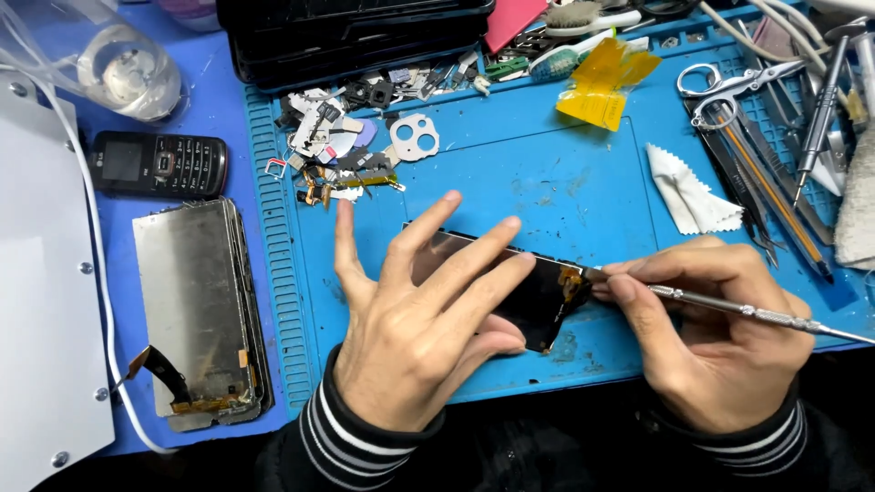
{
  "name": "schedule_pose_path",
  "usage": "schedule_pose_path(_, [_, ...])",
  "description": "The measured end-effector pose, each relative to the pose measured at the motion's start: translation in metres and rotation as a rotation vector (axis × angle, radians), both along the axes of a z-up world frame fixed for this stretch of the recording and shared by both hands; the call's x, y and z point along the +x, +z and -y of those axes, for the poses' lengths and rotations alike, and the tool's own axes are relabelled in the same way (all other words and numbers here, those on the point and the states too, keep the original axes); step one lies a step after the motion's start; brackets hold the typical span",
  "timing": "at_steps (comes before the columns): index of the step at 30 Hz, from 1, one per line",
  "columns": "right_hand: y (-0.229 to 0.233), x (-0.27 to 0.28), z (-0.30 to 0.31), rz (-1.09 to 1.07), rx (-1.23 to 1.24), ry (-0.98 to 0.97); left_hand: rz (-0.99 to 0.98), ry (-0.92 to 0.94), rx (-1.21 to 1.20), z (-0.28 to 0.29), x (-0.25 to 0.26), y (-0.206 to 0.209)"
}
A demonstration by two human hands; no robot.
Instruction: Cleaning a smartphone screen with a cloth and liquid, and using a precision tool to scrape the edges.
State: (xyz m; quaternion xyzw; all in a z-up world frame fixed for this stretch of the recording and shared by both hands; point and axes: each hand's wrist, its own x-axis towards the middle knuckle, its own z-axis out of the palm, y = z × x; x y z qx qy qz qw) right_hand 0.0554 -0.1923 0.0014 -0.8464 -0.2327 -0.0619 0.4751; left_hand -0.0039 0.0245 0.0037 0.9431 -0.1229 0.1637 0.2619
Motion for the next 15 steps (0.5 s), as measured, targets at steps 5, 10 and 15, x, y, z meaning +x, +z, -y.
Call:
schedule_pose_path(5, [0.005, -0.003, -0.006, -0.019, -0.009, 0.025, -0.074, -0.07, -0.05, 0.002, -0.014, 0.005])
schedule_pose_path(10, [-0.007, -0.004, -0.002, 0.032, 0.038, 0.061, 0.063, -0.061, -0.054, 0.023, -0.013, -0.005])
schedule_pose_path(15, [-0.041, -0.004, 0.019, -0.117, 0.127, -0.197, 0.09, -0.091, -0.137, 0.025, -0.012, -0.025])
